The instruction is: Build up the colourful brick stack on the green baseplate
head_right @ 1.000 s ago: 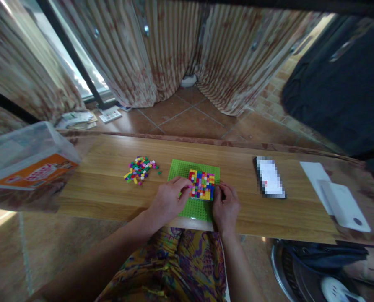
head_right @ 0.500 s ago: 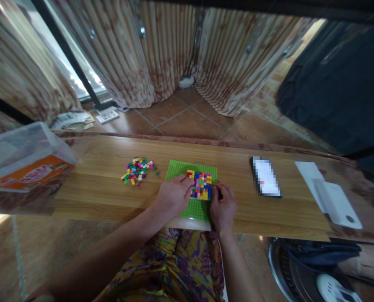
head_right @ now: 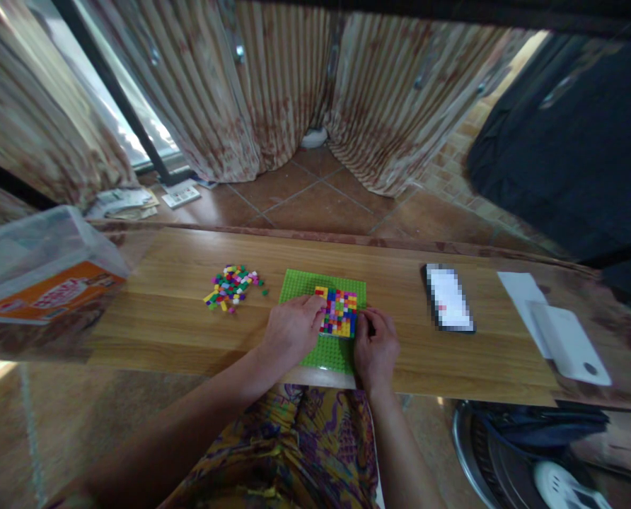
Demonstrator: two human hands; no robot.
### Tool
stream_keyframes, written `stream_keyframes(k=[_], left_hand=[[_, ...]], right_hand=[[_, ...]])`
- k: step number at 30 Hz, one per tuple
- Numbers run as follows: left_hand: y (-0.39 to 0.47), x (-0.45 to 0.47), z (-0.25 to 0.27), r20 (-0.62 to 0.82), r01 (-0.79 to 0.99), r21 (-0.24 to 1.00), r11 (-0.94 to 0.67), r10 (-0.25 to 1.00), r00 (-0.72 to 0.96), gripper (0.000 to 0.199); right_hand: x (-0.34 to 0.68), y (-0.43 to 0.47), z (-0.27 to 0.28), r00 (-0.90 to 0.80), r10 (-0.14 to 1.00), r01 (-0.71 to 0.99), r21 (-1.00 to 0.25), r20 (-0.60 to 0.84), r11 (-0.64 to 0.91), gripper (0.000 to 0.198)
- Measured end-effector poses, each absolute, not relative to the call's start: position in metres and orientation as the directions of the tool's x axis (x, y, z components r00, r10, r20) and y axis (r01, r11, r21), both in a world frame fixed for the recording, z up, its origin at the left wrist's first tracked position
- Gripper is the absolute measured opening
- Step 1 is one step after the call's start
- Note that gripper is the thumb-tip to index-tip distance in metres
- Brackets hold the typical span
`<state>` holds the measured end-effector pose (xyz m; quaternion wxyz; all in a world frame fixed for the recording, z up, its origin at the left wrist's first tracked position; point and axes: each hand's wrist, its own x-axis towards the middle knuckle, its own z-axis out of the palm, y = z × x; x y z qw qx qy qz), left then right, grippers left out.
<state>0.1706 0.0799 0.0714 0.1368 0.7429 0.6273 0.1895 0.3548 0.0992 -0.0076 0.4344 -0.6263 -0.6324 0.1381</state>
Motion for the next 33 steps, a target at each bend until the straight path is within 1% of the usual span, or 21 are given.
stream_keyframes(k=[5,9,20,25,33], left_hand=[[0.075,0.169,0.065,0.175,0.879,0.440,-0.185,0.977,0.118,0.015],[0.073,0.169,0.061,0.222,0.878,0.428,-0.214,0.967,0.128,0.019],[0.073,0.170,0.061,0.228,0.882,0.407,-0.239,0.961,0.155,0.020],[0.074,0.171,0.064,0.193,0.891,0.393,-0.226,0.968,0.160,0.019],[0.075,0.174,0.075,0.082,0.909,0.382,-0.167,0.986,0.147,0.023]], right_hand=[[0.354,0.099,-0.007,0.164,0.912,0.677,-0.715,0.377,0.174,0.036],[0.354,0.098,-0.005,0.158,0.910,0.678,-0.712,0.382,0.181,0.036],[0.353,0.098,-0.004,0.153,0.911,0.679,-0.711,0.383,0.185,0.033],[0.354,0.098,-0.005,0.154,0.910,0.680,-0.709,0.384,0.185,0.033],[0.353,0.098,-0.005,0.153,0.910,0.674,-0.714,0.385,0.189,0.032]])
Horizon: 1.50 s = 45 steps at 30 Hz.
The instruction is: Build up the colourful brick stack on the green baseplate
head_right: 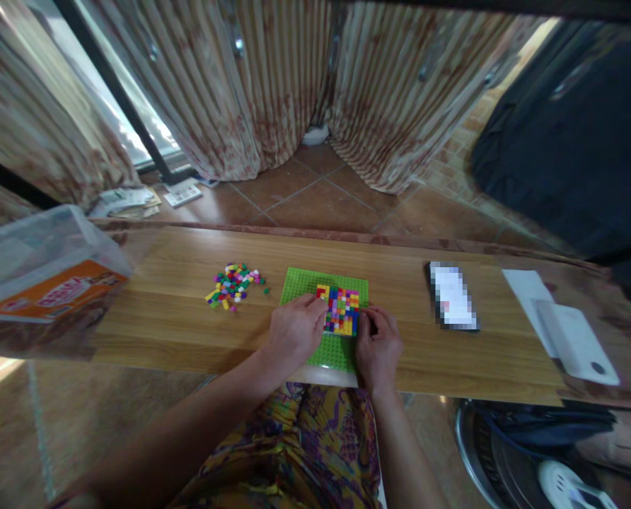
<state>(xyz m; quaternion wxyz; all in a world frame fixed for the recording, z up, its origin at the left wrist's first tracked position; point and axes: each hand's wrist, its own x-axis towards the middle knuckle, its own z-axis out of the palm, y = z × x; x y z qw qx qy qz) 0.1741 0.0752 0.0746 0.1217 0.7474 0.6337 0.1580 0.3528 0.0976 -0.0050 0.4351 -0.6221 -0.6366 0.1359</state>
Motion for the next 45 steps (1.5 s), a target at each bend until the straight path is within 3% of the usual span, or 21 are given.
stream_keyframes(k=[16,25,33,45], left_hand=[[0.075,0.170,0.078,0.051,0.896,0.416,-0.156,0.988,0.149,0.020],[0.066,0.157,0.054,0.228,0.756,0.614,-0.225,0.968,0.103,0.022],[0.061,0.139,0.042,0.271,0.651,0.733,-0.198,0.962,-0.013,0.022],[0.035,0.077,0.025,0.226,0.728,0.685,-0.029,0.958,-0.175,0.018]], right_hand=[[0.353,0.098,-0.006,0.159,0.908,0.673,-0.715,0.388,0.188,0.033],[0.354,0.098,-0.006,0.161,0.909,0.675,-0.715,0.383,0.182,0.033],[0.354,0.098,-0.006,0.151,0.908,0.681,-0.707,0.390,0.190,0.033],[0.355,0.097,-0.007,0.145,0.911,0.683,-0.706,0.386,0.190,0.033]])
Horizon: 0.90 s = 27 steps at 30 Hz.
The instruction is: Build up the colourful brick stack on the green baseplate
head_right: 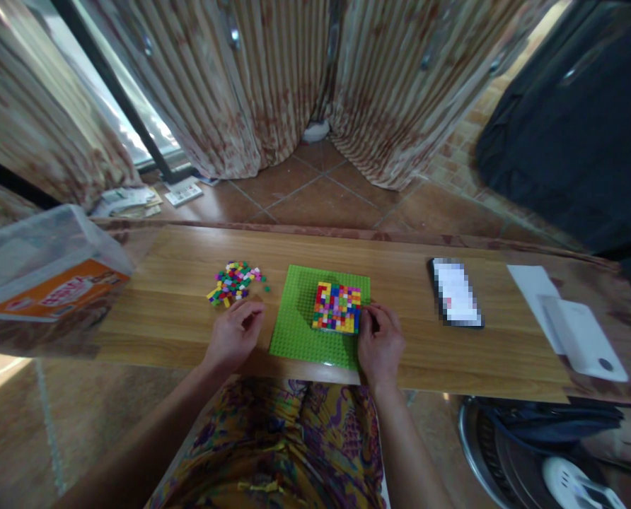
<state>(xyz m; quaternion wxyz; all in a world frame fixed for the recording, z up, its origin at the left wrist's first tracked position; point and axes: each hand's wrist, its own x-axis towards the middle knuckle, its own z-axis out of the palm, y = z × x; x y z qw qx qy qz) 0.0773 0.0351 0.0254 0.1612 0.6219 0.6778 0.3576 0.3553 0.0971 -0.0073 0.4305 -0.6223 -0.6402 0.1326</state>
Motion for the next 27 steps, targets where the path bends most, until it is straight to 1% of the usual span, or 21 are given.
stream_keyframes(k=[8,12,20,27], left_hand=[[0.017,0.030,0.028,0.195,0.777,0.606,0.170,0.916,-0.352,0.019],[0.016,0.023,0.028,0.157,0.796,0.548,0.258,0.903,-0.400,0.020],[0.023,0.035,0.030,0.149,0.816,0.515,0.263,0.910,-0.388,0.021],[0.024,0.037,0.029,0.147,0.815,0.533,0.228,0.924,-0.354,0.019]], right_hand=[[0.355,0.097,-0.007,0.147,0.913,0.682,-0.708,0.381,0.185,0.033],[0.355,0.097,-0.006,0.147,0.915,0.687,-0.704,0.377,0.179,0.033],[0.356,0.098,-0.008,0.161,0.911,0.688,-0.705,0.381,0.173,0.034],[0.355,0.097,-0.007,0.146,0.911,0.683,-0.706,0.385,0.189,0.035]])
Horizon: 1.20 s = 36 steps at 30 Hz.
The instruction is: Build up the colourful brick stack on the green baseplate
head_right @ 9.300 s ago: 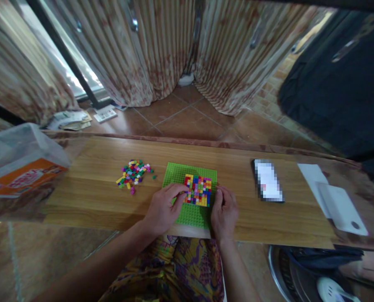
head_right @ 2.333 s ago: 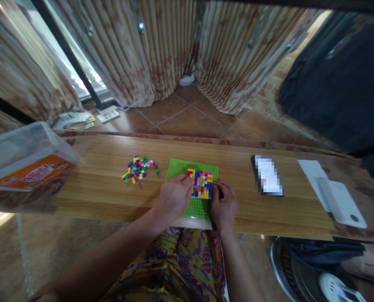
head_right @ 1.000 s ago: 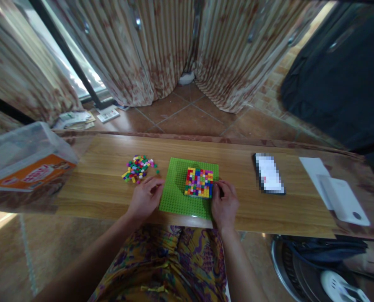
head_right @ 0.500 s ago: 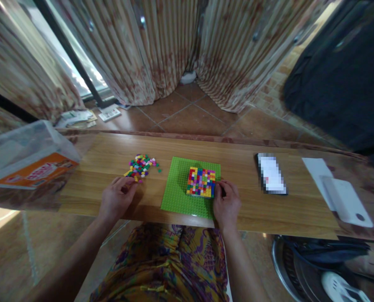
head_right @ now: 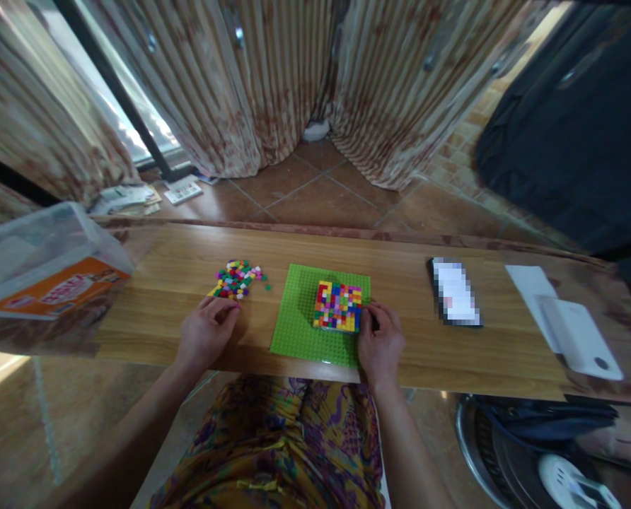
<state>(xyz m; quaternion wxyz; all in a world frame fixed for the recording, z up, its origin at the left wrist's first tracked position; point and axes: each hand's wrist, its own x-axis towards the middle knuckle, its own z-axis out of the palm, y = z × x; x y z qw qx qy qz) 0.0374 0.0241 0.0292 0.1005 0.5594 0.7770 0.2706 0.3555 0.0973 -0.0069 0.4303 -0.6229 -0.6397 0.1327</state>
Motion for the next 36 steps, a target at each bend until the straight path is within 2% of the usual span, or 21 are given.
stream_keyframes(k=[8,18,25,36], left_hand=[[0.031,0.080,0.033,0.204,0.761,0.649,0.014,0.960,-0.191,0.014],[0.057,0.125,0.053,0.237,0.627,0.763,-0.160,0.971,-0.040,0.012],[0.065,0.144,0.054,0.248,0.592,0.782,-0.195,0.969,-0.009,0.012],[0.074,0.153,0.057,0.197,0.686,0.710,-0.155,0.980,0.018,0.013]], right_hand=[[0.355,0.097,-0.005,0.137,0.915,0.690,-0.699,0.380,0.187,0.034],[0.355,0.097,-0.005,0.139,0.919,0.681,-0.709,0.369,0.182,0.035],[0.354,0.098,-0.007,0.148,0.911,0.680,-0.709,0.385,0.189,0.034],[0.354,0.098,-0.006,0.155,0.912,0.681,-0.710,0.379,0.179,0.032]])
